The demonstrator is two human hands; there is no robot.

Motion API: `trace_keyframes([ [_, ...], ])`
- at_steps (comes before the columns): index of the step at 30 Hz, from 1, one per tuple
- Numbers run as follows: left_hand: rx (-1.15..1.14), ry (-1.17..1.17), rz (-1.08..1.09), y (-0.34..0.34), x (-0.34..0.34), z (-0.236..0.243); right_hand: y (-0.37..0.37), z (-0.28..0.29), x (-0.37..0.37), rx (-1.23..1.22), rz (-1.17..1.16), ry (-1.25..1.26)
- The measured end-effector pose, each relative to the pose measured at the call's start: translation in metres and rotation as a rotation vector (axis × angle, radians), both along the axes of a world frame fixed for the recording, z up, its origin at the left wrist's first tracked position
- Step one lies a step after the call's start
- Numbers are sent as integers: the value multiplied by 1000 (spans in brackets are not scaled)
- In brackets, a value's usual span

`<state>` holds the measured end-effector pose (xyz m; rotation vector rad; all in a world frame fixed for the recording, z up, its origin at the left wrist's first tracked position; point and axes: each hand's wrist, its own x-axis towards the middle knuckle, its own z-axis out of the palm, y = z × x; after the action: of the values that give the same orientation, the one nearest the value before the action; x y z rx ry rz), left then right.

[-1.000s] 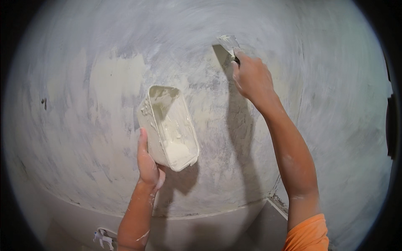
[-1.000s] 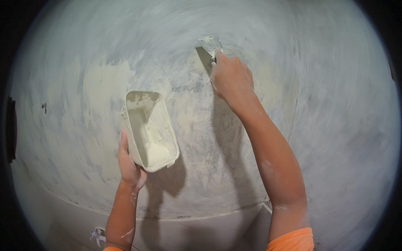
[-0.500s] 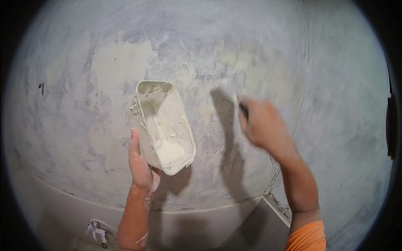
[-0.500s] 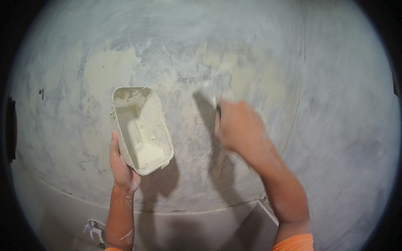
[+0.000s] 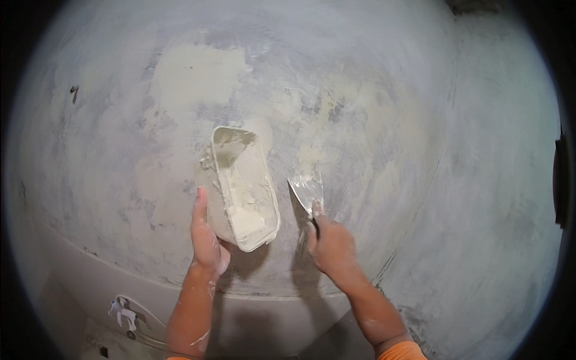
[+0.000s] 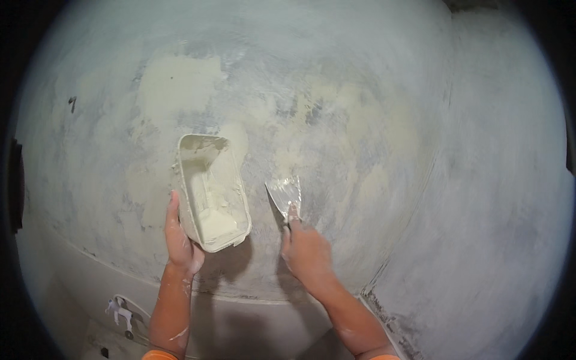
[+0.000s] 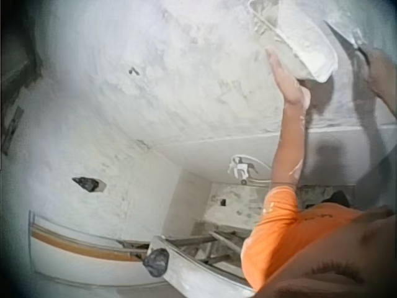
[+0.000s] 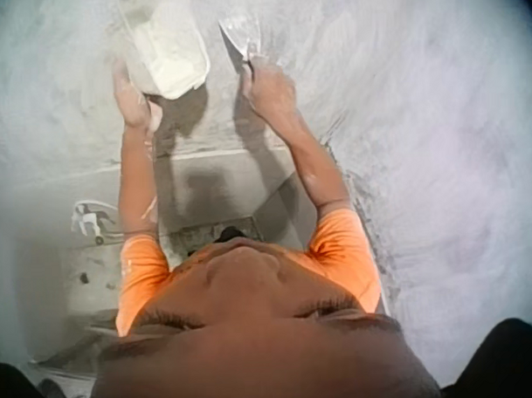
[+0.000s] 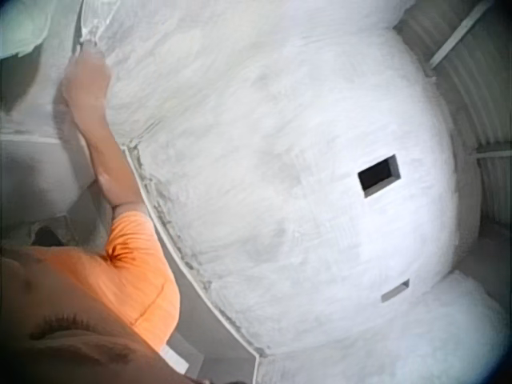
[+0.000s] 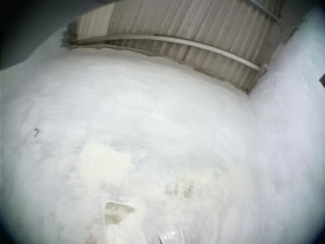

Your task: The person applies plaster to the corner and upper areas of a wall using a putty knife, taking fresh plaster from a container held in their left hand and spreading it across the wall surface.

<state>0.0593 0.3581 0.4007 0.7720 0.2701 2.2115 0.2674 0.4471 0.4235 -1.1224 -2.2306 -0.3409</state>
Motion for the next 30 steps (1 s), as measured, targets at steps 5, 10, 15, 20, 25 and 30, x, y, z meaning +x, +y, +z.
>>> trace_keyframes([
  [5, 51, 74, 36, -2, 6, 5, -27, 100, 33, 129, 51, 144],
  [10, 46, 75, -94, 11, 19, 7, 0, 186, 7, 437, -20, 124],
  [15, 19, 54, -74, 3, -1, 6, -21, 148, -25, 129, -151, -239],
  [20, -8, 89, 22, 2, 5, 1, -46, 142, 29, -30, -73, -389],
  [25, 5, 95, -2, -8, 11, 9, -21, 204, 30, 354, -84, -32],
  [30, 11, 122, -72, 1, 9, 7, 30, 207, 2, 438, -147, 101],
])
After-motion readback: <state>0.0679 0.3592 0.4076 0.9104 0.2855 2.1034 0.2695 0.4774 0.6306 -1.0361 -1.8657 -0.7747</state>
